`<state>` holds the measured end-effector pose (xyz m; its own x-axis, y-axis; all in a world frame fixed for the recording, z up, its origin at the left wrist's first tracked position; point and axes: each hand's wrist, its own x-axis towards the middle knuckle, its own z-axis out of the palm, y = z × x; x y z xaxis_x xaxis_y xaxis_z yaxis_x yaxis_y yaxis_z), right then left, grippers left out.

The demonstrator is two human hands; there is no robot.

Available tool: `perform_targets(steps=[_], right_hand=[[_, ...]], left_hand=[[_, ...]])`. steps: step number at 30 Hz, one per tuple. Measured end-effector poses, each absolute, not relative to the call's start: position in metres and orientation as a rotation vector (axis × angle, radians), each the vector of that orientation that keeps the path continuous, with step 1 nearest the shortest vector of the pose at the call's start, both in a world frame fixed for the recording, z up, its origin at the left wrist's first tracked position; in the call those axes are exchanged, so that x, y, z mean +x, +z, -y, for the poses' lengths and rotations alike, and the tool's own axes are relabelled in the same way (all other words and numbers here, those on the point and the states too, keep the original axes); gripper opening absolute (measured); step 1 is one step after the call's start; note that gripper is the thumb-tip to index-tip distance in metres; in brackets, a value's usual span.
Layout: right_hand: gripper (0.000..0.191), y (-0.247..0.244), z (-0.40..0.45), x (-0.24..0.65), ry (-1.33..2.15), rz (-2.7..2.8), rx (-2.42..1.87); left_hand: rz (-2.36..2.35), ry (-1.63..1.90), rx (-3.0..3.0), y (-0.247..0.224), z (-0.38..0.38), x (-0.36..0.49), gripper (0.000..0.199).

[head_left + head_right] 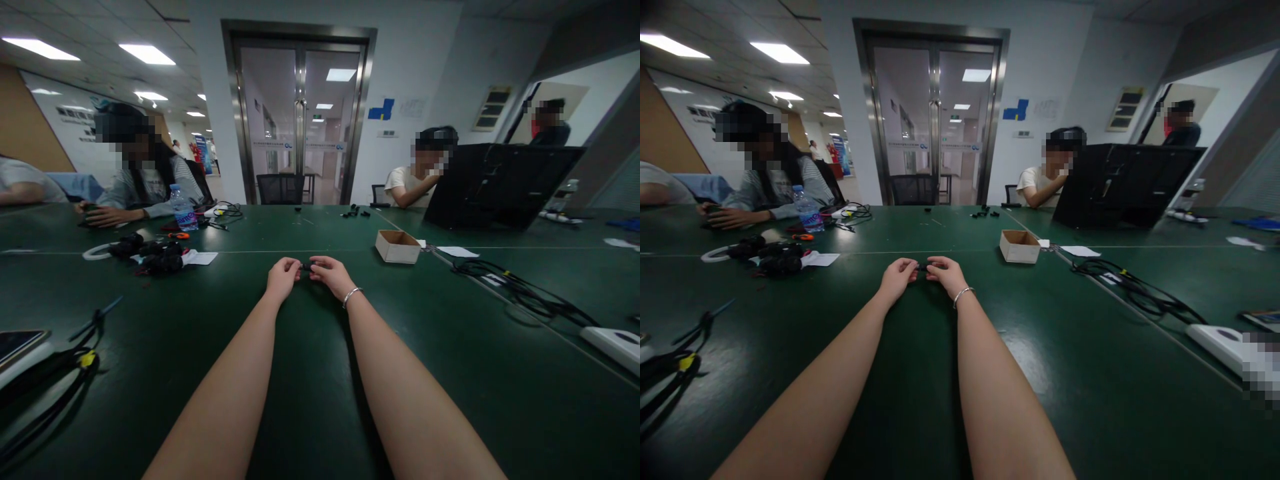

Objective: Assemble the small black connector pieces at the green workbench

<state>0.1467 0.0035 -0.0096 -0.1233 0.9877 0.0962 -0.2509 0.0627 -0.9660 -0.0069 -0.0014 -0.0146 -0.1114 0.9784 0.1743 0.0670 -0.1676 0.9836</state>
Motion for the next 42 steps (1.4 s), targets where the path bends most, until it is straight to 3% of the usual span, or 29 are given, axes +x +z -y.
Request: perform_targets(steps=[24,42], right_hand=[[0.024,-0.002,0.005,0.151,1.49,1.137,-0.786],[0.032,-0.001,0.006,0.152,1.513,1.151,-0.755]], left_hand=[[-1.322,1.448,1.349,-0.013,0.003,-0.009,0.038],[-1.648,1.262,1.531,-0.001,0.014,-0.011,0.044]])
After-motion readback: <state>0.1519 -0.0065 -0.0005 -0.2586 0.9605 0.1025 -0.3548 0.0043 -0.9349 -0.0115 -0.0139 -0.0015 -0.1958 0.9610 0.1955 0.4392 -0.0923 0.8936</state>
